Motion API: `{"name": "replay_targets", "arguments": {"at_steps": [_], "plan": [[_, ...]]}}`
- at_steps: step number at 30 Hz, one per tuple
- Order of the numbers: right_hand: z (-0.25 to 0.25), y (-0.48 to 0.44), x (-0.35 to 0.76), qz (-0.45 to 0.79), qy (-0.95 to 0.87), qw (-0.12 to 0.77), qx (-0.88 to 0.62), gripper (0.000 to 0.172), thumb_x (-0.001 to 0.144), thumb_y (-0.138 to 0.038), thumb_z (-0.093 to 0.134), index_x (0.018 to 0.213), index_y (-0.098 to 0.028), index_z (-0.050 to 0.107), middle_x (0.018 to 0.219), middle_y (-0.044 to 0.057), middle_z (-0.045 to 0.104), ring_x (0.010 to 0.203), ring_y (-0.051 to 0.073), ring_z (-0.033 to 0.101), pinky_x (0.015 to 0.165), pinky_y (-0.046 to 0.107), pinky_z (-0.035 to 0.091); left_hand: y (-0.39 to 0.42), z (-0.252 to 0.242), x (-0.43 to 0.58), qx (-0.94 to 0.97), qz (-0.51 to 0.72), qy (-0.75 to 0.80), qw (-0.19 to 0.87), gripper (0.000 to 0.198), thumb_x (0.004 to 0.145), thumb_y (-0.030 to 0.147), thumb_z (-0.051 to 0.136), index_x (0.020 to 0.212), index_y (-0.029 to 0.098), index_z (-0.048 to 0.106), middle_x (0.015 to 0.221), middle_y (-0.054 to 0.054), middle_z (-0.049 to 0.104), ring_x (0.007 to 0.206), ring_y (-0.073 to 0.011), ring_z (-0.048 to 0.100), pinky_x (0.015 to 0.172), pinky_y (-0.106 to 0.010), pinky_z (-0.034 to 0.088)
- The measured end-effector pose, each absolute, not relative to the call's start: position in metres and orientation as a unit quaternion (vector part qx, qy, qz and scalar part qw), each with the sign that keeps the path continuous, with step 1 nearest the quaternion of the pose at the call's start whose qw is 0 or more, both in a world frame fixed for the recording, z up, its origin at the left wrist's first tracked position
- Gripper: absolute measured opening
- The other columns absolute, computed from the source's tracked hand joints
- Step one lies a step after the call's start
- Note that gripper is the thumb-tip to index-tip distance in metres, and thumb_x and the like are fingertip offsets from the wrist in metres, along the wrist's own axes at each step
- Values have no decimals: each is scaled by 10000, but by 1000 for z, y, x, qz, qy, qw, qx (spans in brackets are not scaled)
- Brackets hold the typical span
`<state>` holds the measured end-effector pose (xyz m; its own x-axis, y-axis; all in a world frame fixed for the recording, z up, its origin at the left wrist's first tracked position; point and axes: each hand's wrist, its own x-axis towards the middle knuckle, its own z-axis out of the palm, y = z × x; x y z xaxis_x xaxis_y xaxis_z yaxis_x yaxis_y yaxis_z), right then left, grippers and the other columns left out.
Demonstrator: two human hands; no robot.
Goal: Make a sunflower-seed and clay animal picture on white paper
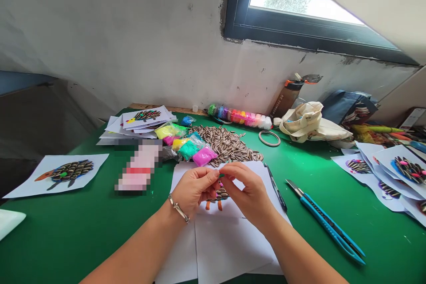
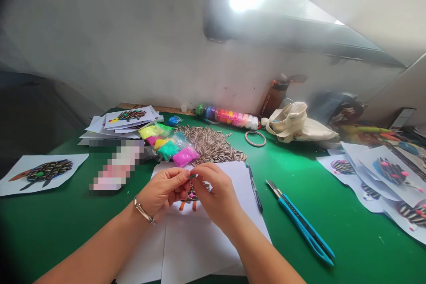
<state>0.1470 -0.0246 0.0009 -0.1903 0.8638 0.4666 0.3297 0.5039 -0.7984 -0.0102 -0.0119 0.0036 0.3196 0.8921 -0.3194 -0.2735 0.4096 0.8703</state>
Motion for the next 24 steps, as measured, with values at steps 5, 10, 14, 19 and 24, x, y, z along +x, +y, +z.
{"name": "replay_targets", "arguments": {"at_steps": [5, 10, 14, 19, 24], "plan": [[1, -26, 148, 234, -745, 461, -422, 144, 868, -120, 517, 842, -198, 635, 828, 36, 614, 749, 139, 571, 669, 271, 469, -13, 4, -9, 382, 386, 435, 718, 407, 586, 492, 802, 633, 129, 625, 564, 7, 556, 456, -88, 499, 383, -188, 380], [1, -26, 148, 225, -755, 446, -424, 156, 882, -140, 494, 842, -200, 632, 832, 44, 610, 745, 145, 569, 662, 280, 471, -11, 7, -9, 377, 379, 443, 719, 368, 573, 450, 799, 598, 132, 614, 543, 9, 558, 436, -85, 490, 381, -189, 380], [-1, -25, 149, 249, -720, 478, -437, 234, 828, -147, 575, 1044, -230, 608, 961, 45, 633, 756, 144, 598, 699, 297, 503, -11, 9, -10, 367, 388, 443, 720, 349, 581, 433, 791, 597, 137, 608, 544, 5, 571, 438, -84, 500, 401, -190, 397], [-1, -23, 149, 269, -727, 470, -422, 151, 846, -142, 550, 926, -223, 650, 908, 38, 638, 783, 146, 599, 701, 283, 501, -12, 8, -11, 369, 377, 432, 731, 375, 585, 467, 793, 615, 137, 616, 556, 2, 569, 439, -88, 499, 388, -193, 392], [1, -25, 149, 233, -754, 440, -428, 161, 897, -184, 498, 847, -210, 649, 831, 45, 617, 751, 149, 573, 671, 282, 477, -11, 7, -10, 381, 375, 434, 725, 376, 599, 469, 788, 602, 135, 616, 566, 2, 567, 442, -84, 499, 401, -197, 402]]}}
